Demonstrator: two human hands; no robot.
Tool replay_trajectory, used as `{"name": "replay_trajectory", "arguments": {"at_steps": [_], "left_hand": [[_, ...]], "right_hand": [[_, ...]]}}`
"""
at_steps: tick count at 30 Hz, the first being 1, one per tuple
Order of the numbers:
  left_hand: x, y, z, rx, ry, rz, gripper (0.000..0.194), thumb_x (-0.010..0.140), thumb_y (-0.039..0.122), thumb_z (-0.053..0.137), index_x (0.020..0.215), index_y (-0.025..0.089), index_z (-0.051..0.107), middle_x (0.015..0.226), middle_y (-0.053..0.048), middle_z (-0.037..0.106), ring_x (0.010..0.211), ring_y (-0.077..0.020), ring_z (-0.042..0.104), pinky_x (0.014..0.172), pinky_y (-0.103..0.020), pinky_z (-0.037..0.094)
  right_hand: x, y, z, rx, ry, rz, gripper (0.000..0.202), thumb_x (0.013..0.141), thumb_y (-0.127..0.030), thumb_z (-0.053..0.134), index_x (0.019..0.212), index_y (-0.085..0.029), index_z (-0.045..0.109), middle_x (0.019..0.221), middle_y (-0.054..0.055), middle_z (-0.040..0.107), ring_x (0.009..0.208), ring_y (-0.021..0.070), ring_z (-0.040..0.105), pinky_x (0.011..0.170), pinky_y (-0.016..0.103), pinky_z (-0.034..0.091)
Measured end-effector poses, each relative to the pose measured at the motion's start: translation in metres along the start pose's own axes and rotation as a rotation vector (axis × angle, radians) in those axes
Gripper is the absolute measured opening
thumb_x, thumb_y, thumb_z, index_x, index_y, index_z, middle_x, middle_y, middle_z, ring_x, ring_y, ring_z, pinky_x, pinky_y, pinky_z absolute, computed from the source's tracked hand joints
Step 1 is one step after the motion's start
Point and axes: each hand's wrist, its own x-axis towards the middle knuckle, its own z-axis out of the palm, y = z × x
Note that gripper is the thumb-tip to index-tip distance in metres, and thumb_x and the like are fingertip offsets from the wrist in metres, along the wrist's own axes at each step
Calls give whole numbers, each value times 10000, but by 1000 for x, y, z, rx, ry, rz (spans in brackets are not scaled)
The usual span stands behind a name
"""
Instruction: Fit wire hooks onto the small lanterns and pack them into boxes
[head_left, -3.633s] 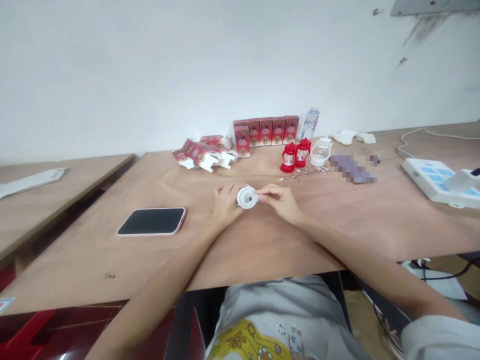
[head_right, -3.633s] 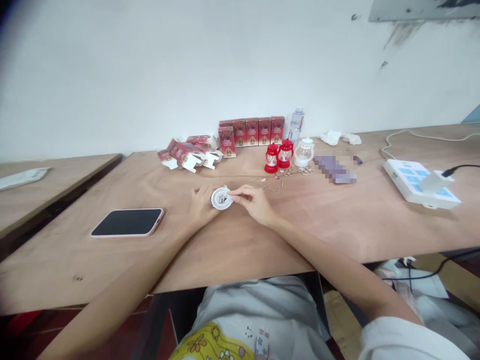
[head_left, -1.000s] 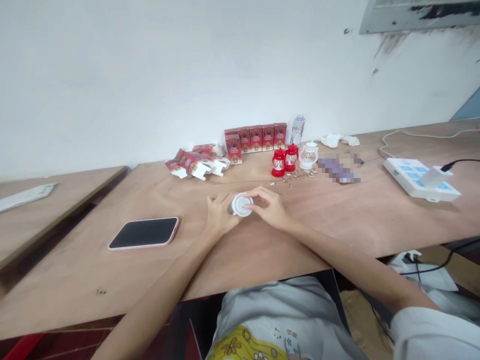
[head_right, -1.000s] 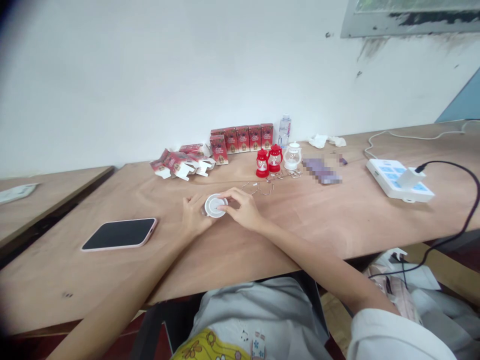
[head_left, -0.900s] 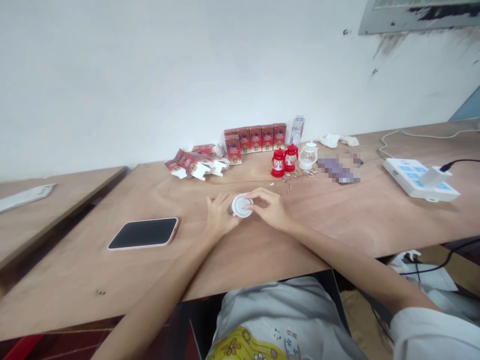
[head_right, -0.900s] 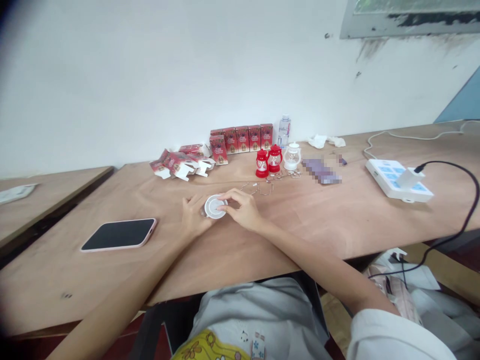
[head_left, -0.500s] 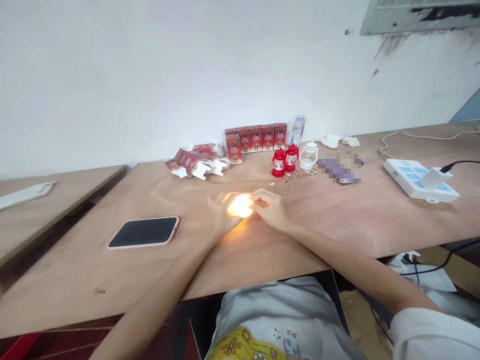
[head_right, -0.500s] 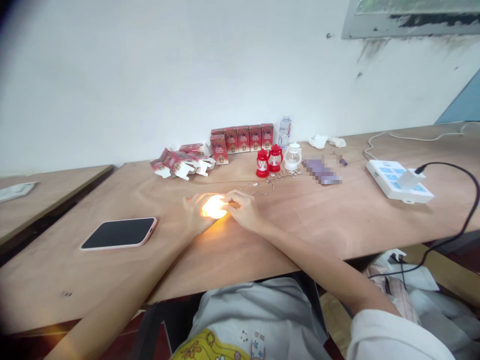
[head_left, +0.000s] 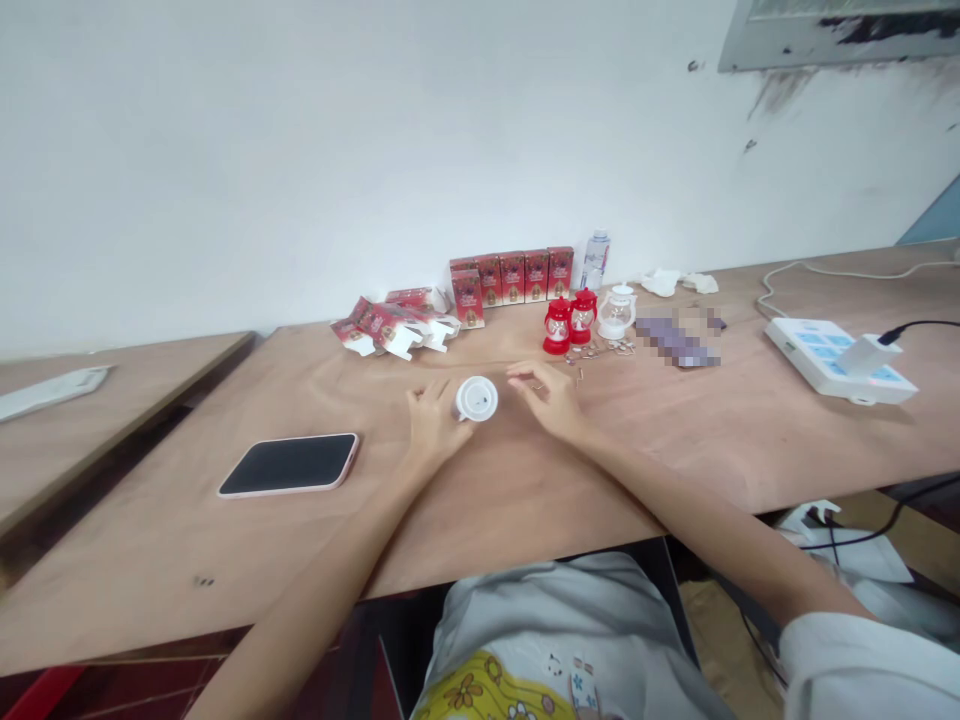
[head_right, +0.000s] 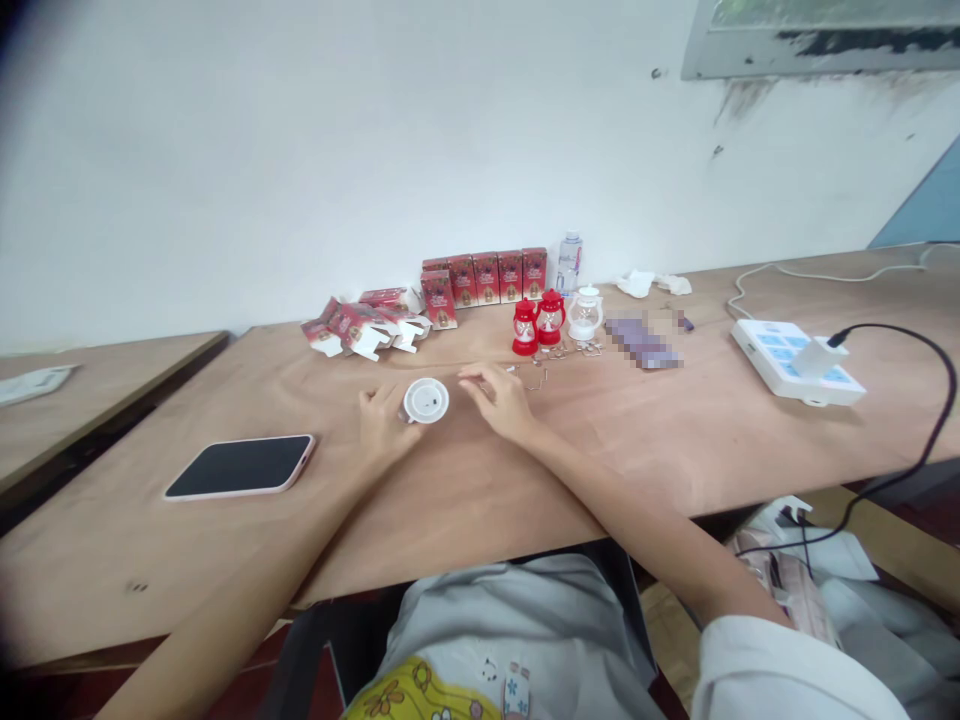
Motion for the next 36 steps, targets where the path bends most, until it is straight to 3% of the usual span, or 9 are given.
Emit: {"name": "replay_trajectory", "arguments": {"at_steps": [2,7,15,19,23,28,31,36], "left_hand": [[2,-6,-1,15,23,-34,307,696,271,572,997,213,583,1013,-95,676,959,-276,585,765,-382,309],[4,-11,-9,65,3,-49,357,657,200,545,1013,210,561,1049,-94,657,969,-276,575,782,-398,301],[4,-10,-10,92,-17,20,382,668,192,528,1047,224,566,1074,-94,653,968,-282,564,805,-423,282],[3,-8,-7,70,-23,29,373,670,187,535,1039,227,571,1092,-101,649,982,-284,561,809,-432,282],[1,-5,-7,52,-33,31,359,686,181,535,1040,232,573,1088,-96,651,982,-281,561,803,-429,289],[1,-6,-6,59,-27,38,313,720,206,542,1032,224,572,1103,-99,645,994,-277,562,806,-427,288],[1,-6,-5,69,-24,33,286,745,257,557,1028,221,576,1096,-94,648,985,-279,566,800,-428,287],[1,-2,-4,82,-39,10,263,761,296,555,1005,204,591,1069,-103,657,961,-287,569,790,-423,288]], "right_hand": [[5,24,-7,-299,-23,90,159,880,-217,481,939,-200,627,958,76,681,944,221,606,845,374,474],[13,66,-15,-455,-92,191,218,807,-107,518,991,-142,630,948,149,673,988,299,552,876,452,416],[20,72,-9,-465,-105,260,180,751,-65,565,876,-146,666,805,145,664,942,304,545,852,455,412],[22,61,-9,-349,-66,232,180,785,-75,532,893,-154,652,826,101,669,895,248,582,826,406,457],[18,30,1,-190,-31,180,154,857,-178,486,896,-171,634,896,68,647,787,168,632,751,323,516],[3,-16,19,309,8,160,82,809,-259,585,854,-194,607,848,40,669,714,155,669,697,305,564],[-6,-29,25,302,22,62,59,809,-252,590,842,-205,603,830,33,681,759,158,672,726,297,568],[-13,-30,30,113,89,-141,72,855,-210,524,840,-212,594,800,24,684,740,142,665,720,270,552]]}}
